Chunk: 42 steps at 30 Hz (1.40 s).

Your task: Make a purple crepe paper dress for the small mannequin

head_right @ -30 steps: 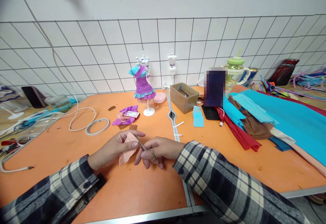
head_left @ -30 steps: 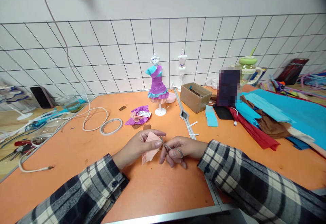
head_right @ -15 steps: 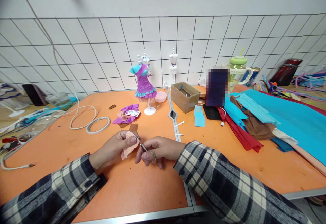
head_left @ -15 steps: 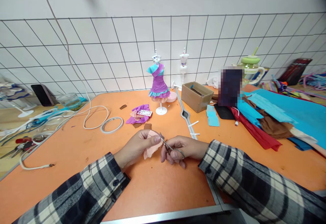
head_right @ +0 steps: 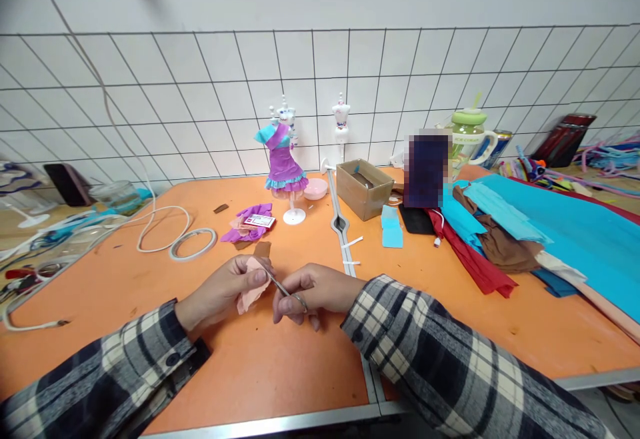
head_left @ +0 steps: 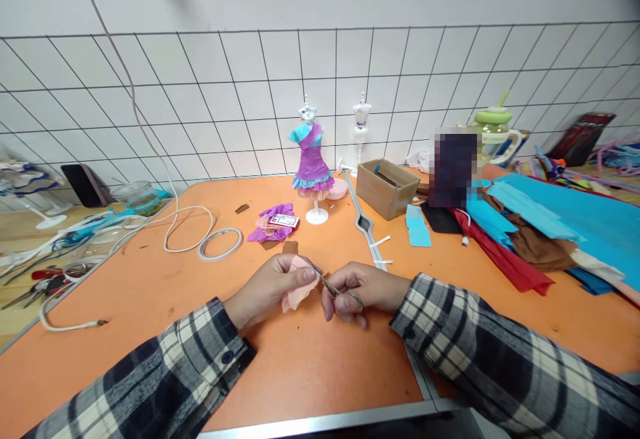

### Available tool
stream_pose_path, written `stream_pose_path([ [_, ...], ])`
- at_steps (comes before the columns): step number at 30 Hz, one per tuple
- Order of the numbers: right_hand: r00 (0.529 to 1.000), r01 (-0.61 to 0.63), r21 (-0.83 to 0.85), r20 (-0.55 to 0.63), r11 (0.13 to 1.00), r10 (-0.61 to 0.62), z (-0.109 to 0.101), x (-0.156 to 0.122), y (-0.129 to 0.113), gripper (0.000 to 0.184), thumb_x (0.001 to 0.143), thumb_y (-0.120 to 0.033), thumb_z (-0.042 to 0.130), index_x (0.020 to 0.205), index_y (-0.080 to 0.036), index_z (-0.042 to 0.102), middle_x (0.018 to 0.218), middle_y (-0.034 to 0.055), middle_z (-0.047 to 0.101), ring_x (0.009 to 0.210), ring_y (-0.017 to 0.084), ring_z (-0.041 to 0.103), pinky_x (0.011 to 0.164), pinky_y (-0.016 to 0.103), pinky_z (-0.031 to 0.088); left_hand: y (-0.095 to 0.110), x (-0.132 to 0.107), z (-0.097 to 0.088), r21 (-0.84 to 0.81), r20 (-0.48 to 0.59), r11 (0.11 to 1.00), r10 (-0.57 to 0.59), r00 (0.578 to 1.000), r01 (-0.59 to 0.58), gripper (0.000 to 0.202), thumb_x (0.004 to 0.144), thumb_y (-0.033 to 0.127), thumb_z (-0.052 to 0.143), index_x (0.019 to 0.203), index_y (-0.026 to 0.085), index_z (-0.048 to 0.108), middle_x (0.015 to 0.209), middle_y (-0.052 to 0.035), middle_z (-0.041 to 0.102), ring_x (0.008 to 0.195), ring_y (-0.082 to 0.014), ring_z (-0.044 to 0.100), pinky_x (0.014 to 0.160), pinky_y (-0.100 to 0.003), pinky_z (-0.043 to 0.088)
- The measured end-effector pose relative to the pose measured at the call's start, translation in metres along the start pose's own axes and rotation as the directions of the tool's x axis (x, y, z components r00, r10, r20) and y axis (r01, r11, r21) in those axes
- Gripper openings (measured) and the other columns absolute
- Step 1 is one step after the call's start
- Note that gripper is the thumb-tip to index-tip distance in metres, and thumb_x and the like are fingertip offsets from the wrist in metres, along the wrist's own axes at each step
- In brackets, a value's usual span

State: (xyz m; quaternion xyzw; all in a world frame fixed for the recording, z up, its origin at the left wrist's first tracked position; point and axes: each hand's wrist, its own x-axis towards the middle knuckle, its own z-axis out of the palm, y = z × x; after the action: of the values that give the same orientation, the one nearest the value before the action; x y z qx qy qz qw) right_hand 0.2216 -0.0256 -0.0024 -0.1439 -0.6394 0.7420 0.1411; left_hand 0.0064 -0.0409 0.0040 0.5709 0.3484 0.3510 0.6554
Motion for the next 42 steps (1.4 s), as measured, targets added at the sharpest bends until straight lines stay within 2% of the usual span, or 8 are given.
stream_pose_path([
  [6,0.999,-0.023,0.031,0.049,0.999,0.022,0.0005,0.0004,0.0001,0.056,0.074,-0.060,0.071,0.100,-0.010,0.070,0.072,-0.0009,0.055,0.052,0.005,0.048,0.041,0.016,0.051,0.0000,0.0000,0.0022,0.049,0.048,0.999,0.003,0.999,-0.005,0.052,0.073,0.055,0.075,0.050,0.014,0.054,0.049,0.0013,0.049,0.044,-0.0073,0.039,0.042,-0.022,0.023],
  [11,1.000,-0.021,-0.013,0.000,1.000,0.021,0.0004,-0.0011,-0.0006,0.049,0.077,-0.056,0.071,0.092,-0.009,0.070,0.060,-0.0035,0.051,0.050,0.006,0.050,0.039,0.013,0.047,-0.0023,0.0001,0.0018,0.014,-0.016,1.000,0.000,1.000,0.000,0.049,0.070,0.053,0.078,0.052,0.014,0.055,0.048,0.0022,0.049,0.043,-0.0069,0.038,0.043,-0.022,0.025],
  [16,0.998,-0.046,0.023,0.040,0.999,0.045,0.0000,-0.0008,-0.0004,0.057,0.073,-0.060,0.072,0.100,-0.010,0.070,0.071,-0.0004,0.057,0.051,0.005,0.046,0.040,0.015,0.049,-0.0028,0.0007,-0.0006,0.076,0.089,0.997,-0.019,0.996,0.012,0.050,0.073,0.056,0.074,0.053,0.014,0.057,0.049,-0.0002,0.051,0.045,-0.0092,0.043,0.043,-0.022,0.029],
  [22,0.998,-0.063,-0.045,-0.001,0.997,0.063,0.0003,-0.0027,-0.0035,0.046,0.077,-0.053,0.072,0.094,-0.010,0.071,0.060,-0.0042,0.052,0.048,0.005,0.050,0.039,0.013,0.043,-0.0060,-0.0006,-0.0018,0.046,0.016,0.999,-0.003,1.000,0.002,0.046,0.070,0.052,0.079,0.056,0.013,0.059,0.050,0.0010,0.053,0.044,-0.0078,0.043,0.044,-0.021,0.029],
  [28,0.996,-0.036,-0.042,-0.079,0.998,0.033,-0.0006,-0.0028,-0.0041,0.045,0.079,-0.051,0.072,0.099,-0.011,0.070,0.062,-0.0036,0.052,0.052,0.006,0.052,0.039,0.012,0.041,0.0006,-0.0021,0.0021,-0.136,-0.104,0.989,0.044,0.994,-0.058,0.042,0.069,0.045,0.083,0.096,0.014,0.072,0.082,-0.0049,0.069,0.072,-0.0153,0.061,0.066,-0.025,0.045],
  [31,0.996,-0.060,-0.066,-0.070,0.996,0.056,-0.0004,-0.0024,-0.0031,0.047,0.079,-0.052,0.072,0.102,-0.011,0.070,0.064,-0.0031,0.054,0.049,0.005,0.051,0.039,0.013,0.043,0.0009,-0.0006,0.0015,-0.144,-0.093,0.987,0.052,0.994,-0.065,0.032,0.073,0.040,0.081,0.088,0.012,0.074,0.081,-0.0060,0.070,0.074,-0.0165,0.062,0.069,-0.027,0.046],
  [36,0.999,-0.038,-0.007,-0.024,0.999,0.037,0.0007,-0.0011,-0.0013,0.056,0.074,-0.059,0.073,0.106,-0.012,0.069,0.073,-0.0007,0.056,0.054,0.006,0.049,0.039,0.014,0.045,-0.0013,-0.0005,0.0010,-0.126,-0.012,0.992,-0.002,1.000,0.000,0.028,0.079,0.037,0.076,0.084,0.010,0.072,0.071,-0.0069,0.070,0.062,-0.0155,0.062,0.059,-0.025,0.044],
  [42,0.998,-0.059,-0.042,-0.035,0.997,0.057,0.0000,-0.0013,0.0002,0.054,0.076,-0.058,0.071,0.104,-0.012,0.070,0.068,-0.0017,0.052,0.055,0.007,0.051,0.039,0.013,0.045,-0.0040,-0.0007,0.0002,-0.102,0.020,0.994,0.044,0.999,-0.042,0.026,0.083,0.037,0.072,0.083,0.011,0.070,0.072,-0.0076,0.071,0.064,-0.0164,0.063,0.061,-0.026,0.044],
])
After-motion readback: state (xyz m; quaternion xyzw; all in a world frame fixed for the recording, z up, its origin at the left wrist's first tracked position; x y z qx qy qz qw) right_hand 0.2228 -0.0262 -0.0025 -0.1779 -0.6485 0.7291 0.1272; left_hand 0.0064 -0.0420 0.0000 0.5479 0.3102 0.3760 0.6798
